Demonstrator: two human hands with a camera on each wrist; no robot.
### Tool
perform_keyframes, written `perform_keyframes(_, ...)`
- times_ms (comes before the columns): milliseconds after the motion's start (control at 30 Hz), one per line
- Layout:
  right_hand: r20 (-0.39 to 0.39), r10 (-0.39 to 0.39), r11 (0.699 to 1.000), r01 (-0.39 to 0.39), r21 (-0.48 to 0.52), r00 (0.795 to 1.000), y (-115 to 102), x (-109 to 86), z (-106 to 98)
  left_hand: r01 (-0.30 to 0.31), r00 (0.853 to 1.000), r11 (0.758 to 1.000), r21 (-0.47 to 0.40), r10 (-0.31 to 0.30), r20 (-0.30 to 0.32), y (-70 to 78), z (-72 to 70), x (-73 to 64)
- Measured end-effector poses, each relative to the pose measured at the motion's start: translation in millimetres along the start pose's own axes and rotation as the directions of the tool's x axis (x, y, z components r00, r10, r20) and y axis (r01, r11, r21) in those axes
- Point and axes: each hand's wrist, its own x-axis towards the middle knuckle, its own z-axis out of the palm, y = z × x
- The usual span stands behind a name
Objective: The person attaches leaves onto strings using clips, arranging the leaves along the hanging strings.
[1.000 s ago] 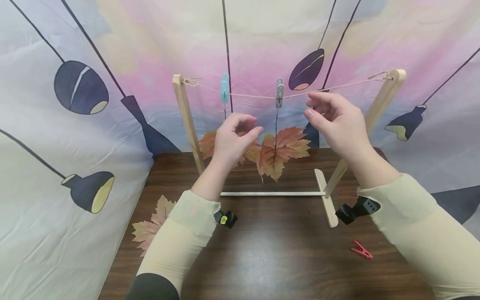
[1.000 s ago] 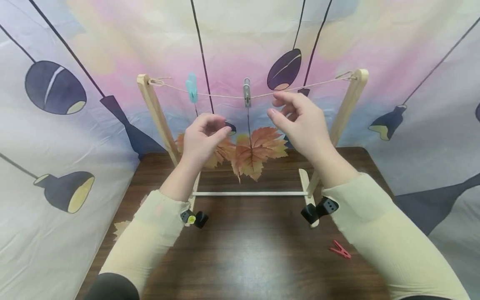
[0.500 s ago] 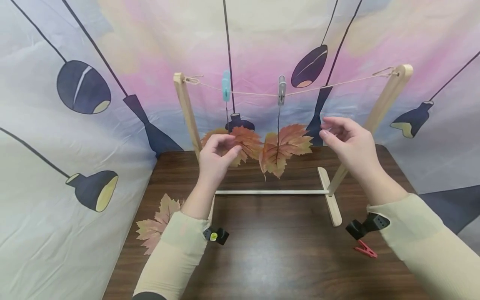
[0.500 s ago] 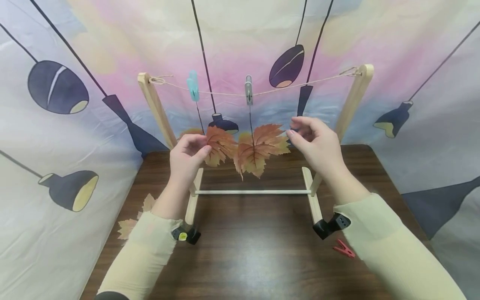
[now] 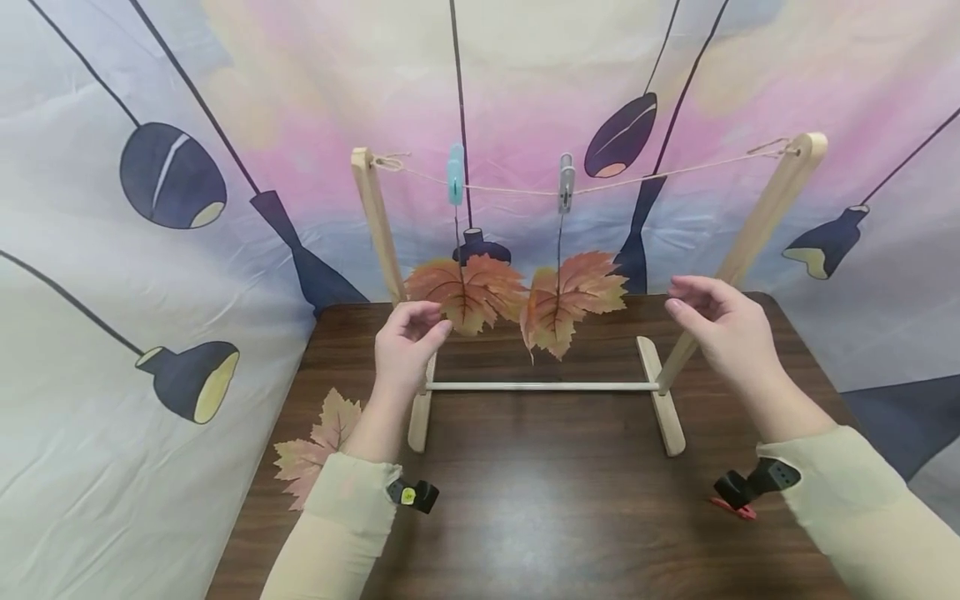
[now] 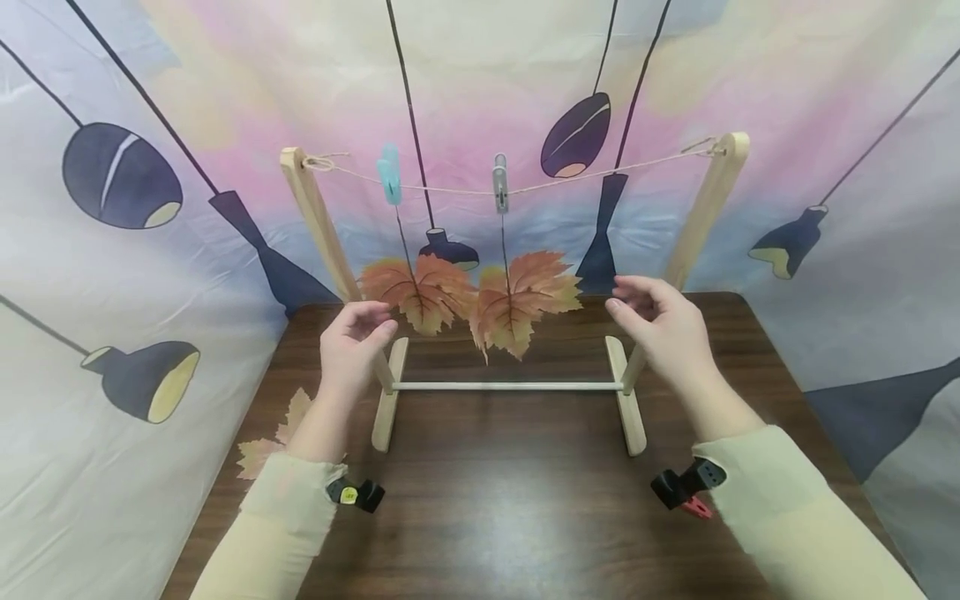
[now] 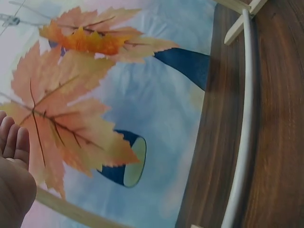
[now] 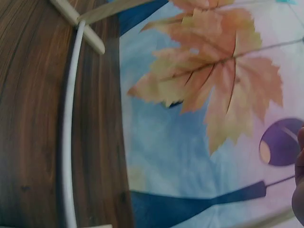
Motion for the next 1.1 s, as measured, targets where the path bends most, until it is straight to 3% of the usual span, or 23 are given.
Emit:
perform_keyframes(300,0.001,0.052,0.998,-0.052,-0.042,0.999,27.5,-9.7,-7.7,0.025,0.998,0.999,0.039,-0.022,-0.067,-14.2,-18.3,-9.0)
perform_keyframes(433,-0.033,0.082,0.995,-0.084,-0.054,0.996,37.8,-16.7,-8.2,0.037,0.995,0.998,0.055,-0.032,-0.093,-22.2,-26.6,-12.1)
perform_keyframes(767,-0.035,0.165,0.983,-0.168,-0.073,0.986,59.0,-36.2,-11.0,0.116,0.987,0.991,0.067,-0.107,-0.121,-38.3,-51.1,-21.3)
perform_keyframes(967,-0.004,0.191,0.972,-0.19,-0.138,0.982,75.2,-50.5,-9.3,0.168,0.978,0.981,0.094,-0.154,-0.138,-39.8,-63.4,-29.1)
perform_keyframes(1100,0.0,0.216,0.964,-0.213,-0.16,0.976,84.2,-57.7,-5.2,0.21,0.97,0.97,0.124,-0.191,-0.149,-30.8,-68.8,-35.6)
